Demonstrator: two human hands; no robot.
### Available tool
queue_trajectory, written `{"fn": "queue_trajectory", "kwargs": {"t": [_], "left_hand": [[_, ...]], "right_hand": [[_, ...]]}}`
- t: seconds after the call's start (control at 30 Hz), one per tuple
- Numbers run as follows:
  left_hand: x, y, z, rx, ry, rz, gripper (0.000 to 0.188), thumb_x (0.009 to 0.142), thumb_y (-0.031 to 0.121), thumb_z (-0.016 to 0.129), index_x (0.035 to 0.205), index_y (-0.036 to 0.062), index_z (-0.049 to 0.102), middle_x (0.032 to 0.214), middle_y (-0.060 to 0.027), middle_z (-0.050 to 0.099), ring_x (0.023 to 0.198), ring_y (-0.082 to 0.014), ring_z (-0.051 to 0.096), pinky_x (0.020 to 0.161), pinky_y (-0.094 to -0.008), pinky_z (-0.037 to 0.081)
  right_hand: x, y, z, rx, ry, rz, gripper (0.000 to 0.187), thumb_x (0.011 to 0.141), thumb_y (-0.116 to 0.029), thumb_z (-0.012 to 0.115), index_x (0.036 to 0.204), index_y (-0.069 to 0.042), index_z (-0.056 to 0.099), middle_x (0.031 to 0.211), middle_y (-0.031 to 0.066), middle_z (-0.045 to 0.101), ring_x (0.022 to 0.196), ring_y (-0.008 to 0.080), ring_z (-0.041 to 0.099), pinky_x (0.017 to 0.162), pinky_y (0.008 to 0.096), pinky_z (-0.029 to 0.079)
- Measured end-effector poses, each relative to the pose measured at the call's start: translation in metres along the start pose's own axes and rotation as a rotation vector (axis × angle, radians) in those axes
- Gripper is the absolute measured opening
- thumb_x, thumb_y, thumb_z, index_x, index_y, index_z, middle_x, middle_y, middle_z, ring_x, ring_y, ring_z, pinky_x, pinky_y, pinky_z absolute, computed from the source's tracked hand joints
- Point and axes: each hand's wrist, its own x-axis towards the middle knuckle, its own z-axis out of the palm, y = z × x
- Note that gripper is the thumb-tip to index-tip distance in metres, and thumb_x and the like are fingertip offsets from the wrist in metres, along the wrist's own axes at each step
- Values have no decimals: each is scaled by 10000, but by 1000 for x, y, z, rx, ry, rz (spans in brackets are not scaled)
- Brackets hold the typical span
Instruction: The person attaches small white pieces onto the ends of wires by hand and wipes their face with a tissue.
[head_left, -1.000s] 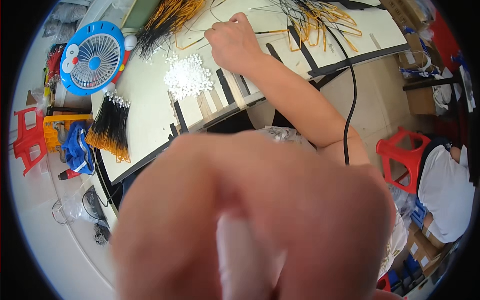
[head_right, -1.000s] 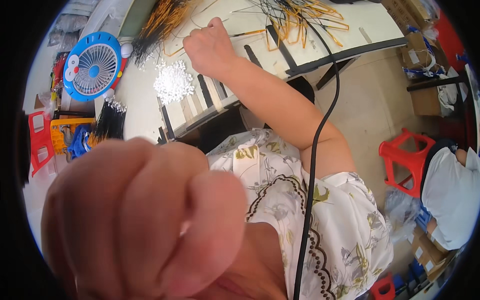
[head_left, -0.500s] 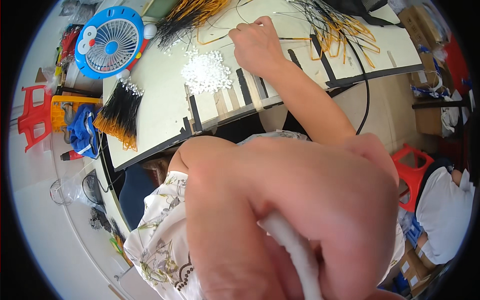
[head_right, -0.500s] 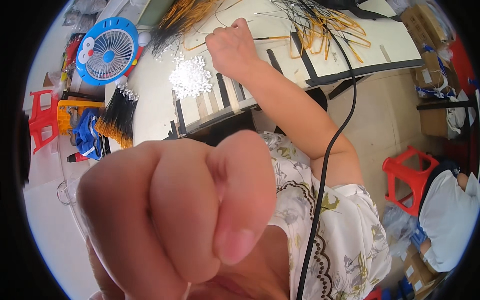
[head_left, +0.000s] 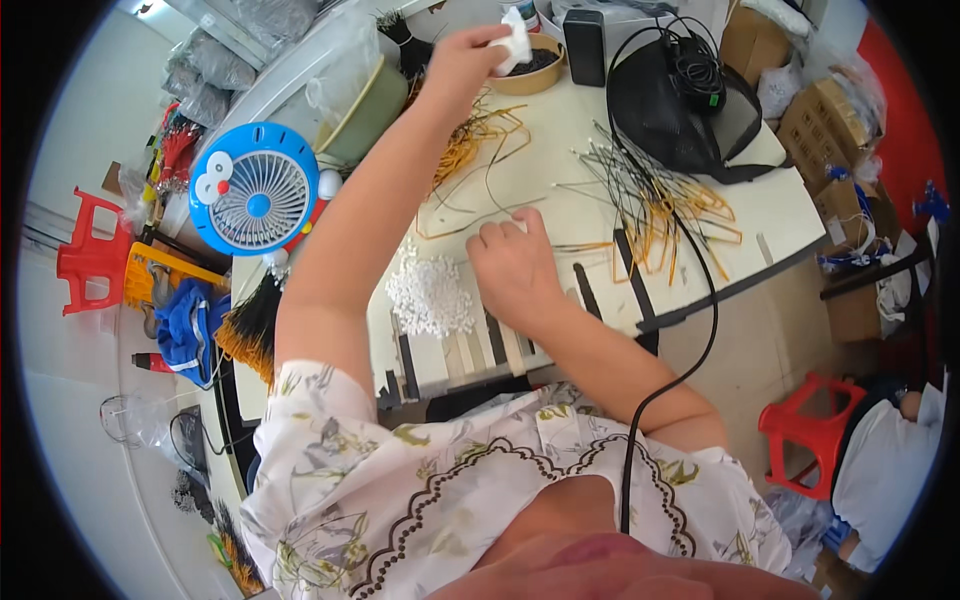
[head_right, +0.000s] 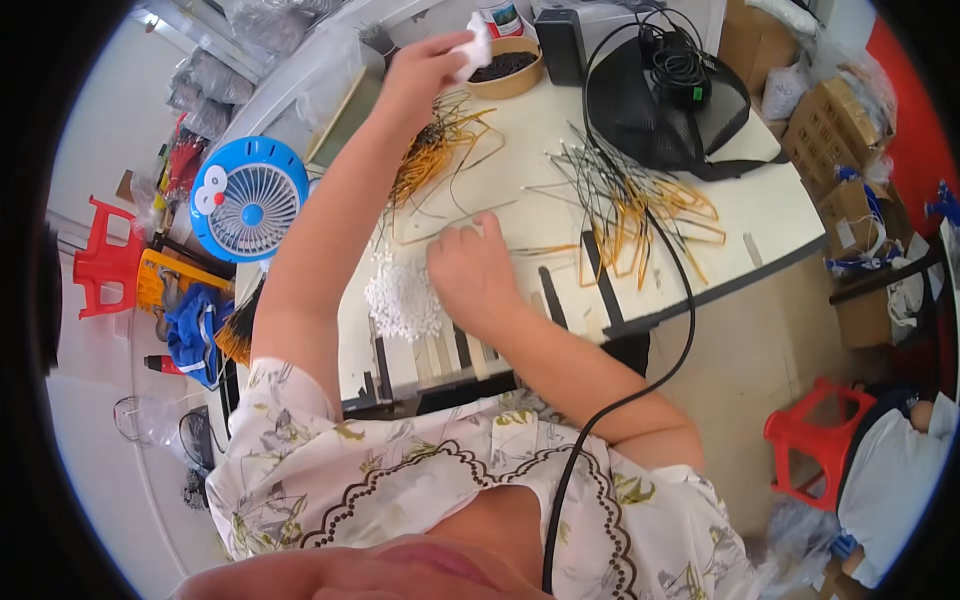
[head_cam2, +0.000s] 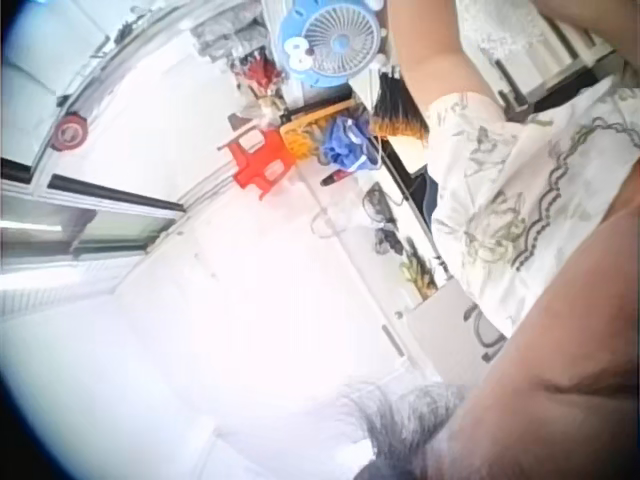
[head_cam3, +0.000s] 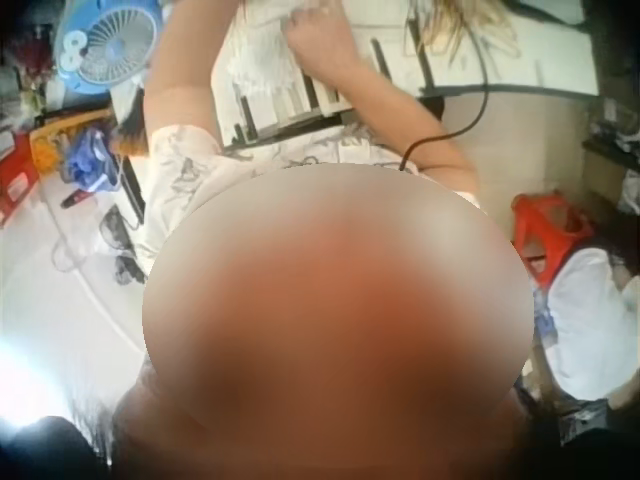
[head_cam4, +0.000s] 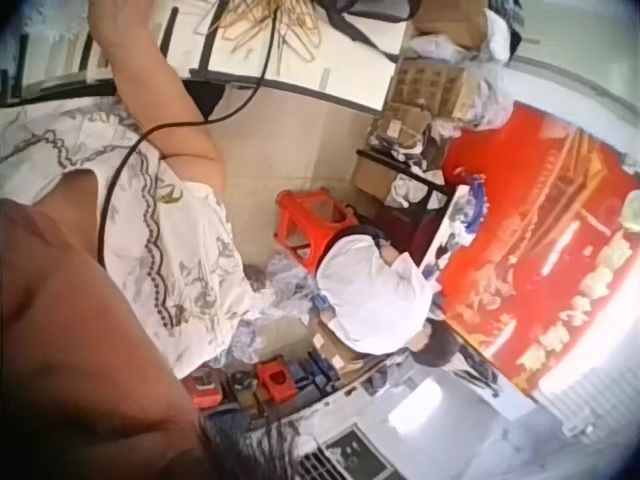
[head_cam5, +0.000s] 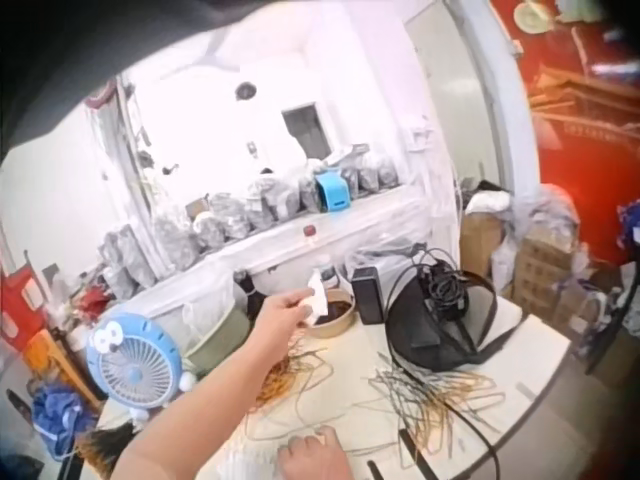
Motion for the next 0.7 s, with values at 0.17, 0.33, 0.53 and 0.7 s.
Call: {"fn": "queue_trajectory", "kwargs": {"t": [0.17, 0.33, 0.53, 0.7], "left_hand": [[160, -92, 9, 481, 146, 253, 382, 847, 63, 660, 1226, 17, 650, 931, -88, 710, 847, -162, 662, 722, -290, 516], [209, -95, 71, 1321, -181, 237, 318, 804, 112, 652, 1116, 63, 689, 1175, -242, 624, 1087, -369, 619, 910, -473, 507], [201, -79, 22, 1487, -285, 377, 291, 820, 98, 612, 1095, 98, 708, 1228, -246, 595, 1161, -424, 549, 974, -471, 466], [117, 9, 50, 901, -268, 55, 272, 837, 65, 583, 1076, 105, 708, 1105, -222, 653, 1076, -400, 595, 918, -441, 479]], "right_hand": [[2, -7, -1, 39, -76, -20, 101, 710, -29, 572, 800, -44, 615, 779, 91, 571, 774, 264, 604, 986, 477, 368], [3, 7, 2, 79, -126, 55, 95, 714, -21, 568, 799, -43, 605, 777, 89, 552, 767, 258, 592, 992, 487, 368], [9, -11, 0, 122, -148, -27, 114, 694, -32, 591, 803, -58, 607, 760, 82, 531, 762, 250, 587, 981, 478, 374], [3, 23, 5, 37, 1, 146, 93, 710, -39, 606, 798, -67, 613, 783, 78, 570, 782, 246, 601, 910, 435, 405]]}}
